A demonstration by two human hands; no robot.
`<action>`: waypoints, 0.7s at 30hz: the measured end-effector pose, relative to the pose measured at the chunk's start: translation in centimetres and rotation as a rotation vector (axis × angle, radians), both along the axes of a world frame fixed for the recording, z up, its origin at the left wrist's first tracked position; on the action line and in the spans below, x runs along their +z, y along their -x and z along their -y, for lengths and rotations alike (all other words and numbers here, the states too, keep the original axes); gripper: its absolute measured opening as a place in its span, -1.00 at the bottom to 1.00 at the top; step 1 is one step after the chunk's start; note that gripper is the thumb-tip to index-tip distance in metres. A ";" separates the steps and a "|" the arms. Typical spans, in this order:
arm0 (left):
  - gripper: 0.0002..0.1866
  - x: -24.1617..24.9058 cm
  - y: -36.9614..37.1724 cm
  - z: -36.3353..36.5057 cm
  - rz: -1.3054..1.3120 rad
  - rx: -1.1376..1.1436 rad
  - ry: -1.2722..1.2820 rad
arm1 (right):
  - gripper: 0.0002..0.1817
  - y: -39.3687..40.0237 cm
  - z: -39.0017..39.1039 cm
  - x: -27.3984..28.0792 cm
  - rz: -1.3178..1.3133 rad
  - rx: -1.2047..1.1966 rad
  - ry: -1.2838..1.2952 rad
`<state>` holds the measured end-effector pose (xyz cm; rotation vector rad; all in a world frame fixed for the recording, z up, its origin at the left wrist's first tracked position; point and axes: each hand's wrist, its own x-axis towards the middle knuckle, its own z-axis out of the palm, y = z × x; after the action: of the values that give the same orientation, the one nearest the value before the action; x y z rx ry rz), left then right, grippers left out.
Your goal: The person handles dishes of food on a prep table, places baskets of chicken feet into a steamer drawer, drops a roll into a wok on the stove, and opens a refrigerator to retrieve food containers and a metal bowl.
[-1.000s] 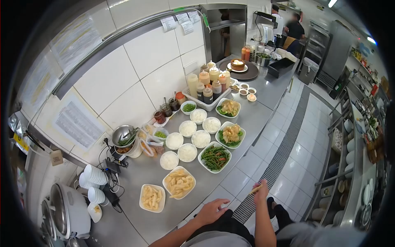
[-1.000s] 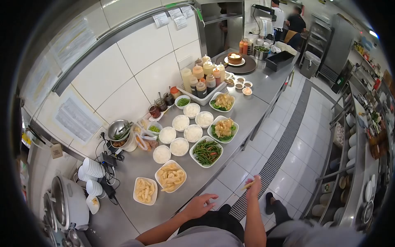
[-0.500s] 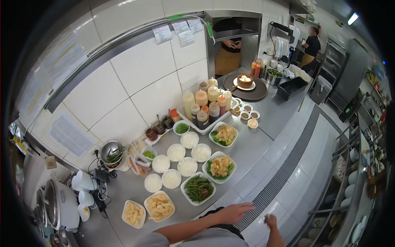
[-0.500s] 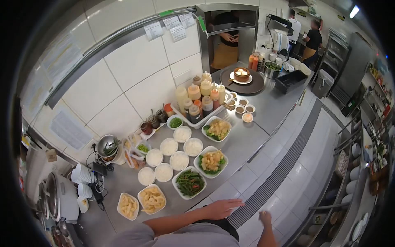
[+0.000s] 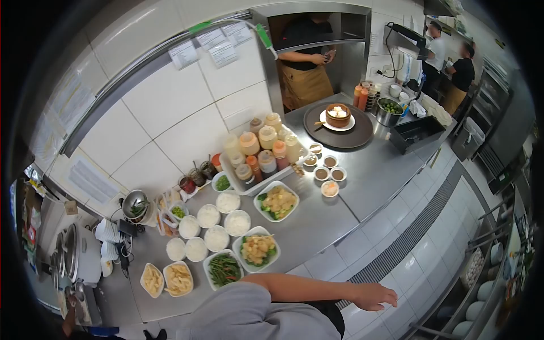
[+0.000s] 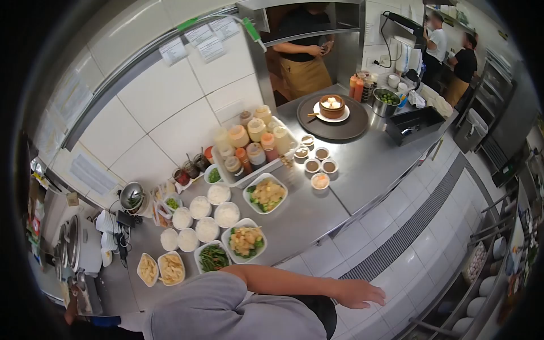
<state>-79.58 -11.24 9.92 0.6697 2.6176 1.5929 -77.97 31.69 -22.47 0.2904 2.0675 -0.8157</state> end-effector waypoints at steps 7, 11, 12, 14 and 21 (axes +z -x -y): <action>-0.57 0.2 8.9 1.4 0.187 0.187 -0.070 | -0.60 25.2 1.2 2.1 -0.270 0.098 0.051; -0.55 -0.4 11.4 3.4 0.182 0.378 -0.073 | -0.59 41.3 2.3 4.1 -0.553 0.193 0.028; -0.55 0.1 12.0 4.3 0.210 0.408 -0.086 | -0.59 44.9 3.0 5.0 -0.617 0.206 0.022; -0.55 -0.3 14.8 5.6 0.237 0.456 -0.097 | -0.58 51.2 4.4 6.2 -0.711 0.231 0.008; -0.54 -0.2 31.8 10.2 0.195 0.382 -0.022 | -0.91 56.3 8.1 2.7 -0.338 -0.110 0.275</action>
<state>-111.33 -21.46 9.76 0.0048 2.6971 1.6695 -134.23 23.55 -19.77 0.1204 2.2258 -1.2746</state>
